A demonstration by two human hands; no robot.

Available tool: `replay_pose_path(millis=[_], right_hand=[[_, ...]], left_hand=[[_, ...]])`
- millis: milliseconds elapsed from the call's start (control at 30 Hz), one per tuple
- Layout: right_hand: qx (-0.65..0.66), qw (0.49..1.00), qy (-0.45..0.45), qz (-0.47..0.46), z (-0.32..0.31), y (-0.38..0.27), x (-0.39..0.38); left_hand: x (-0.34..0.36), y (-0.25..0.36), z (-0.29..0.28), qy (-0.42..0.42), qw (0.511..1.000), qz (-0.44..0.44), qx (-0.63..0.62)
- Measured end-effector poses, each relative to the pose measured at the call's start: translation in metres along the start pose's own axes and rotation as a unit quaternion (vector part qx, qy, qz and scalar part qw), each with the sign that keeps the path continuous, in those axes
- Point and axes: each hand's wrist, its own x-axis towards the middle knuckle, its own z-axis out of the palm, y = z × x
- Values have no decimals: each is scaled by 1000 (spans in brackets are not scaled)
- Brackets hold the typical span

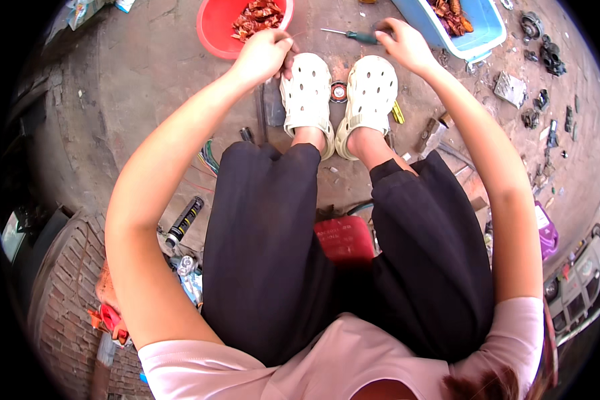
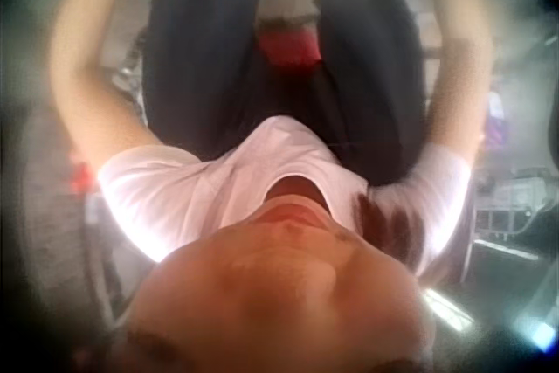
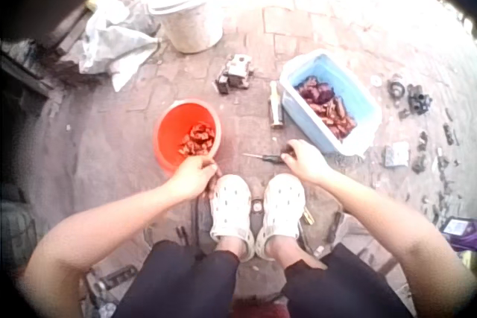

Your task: The person sits on a low stool and uses a hammer and screwdriver to work on a small circular electrical component. They repeatedly strike the component with the hammer, then use the screwdriver to pry or adjust parts, and place the component into a red bowl.

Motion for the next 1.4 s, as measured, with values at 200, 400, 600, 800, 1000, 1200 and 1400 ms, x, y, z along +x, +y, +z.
replay_pose_path(millis=[200,400,600,800,1000,1200,1400], right_hand=[[-196,980,13,-46,54,-1,36],[-132,989,23,61,48,-24,25],[-3,999,33,25,3,16,-8],[892,450,20,36,-101,-79,-92],[842,539,-5,8,-167,-117,-143],[855,518,20,-35,-190,-135,-162],[808,582,92,-22,-184,-138,-151]], left_hand=[[-5,-51,43,91,974,103,178],[25,-61,60,62,960,175,211],[1,-10,43,-67,994,86,-5],[-47,-19,36,-277,951,105,-93],[-21,-48,84,-123,950,270,99],[26,-8,99,-73,958,272,56],[28,-1,69,-10,964,266,8]])
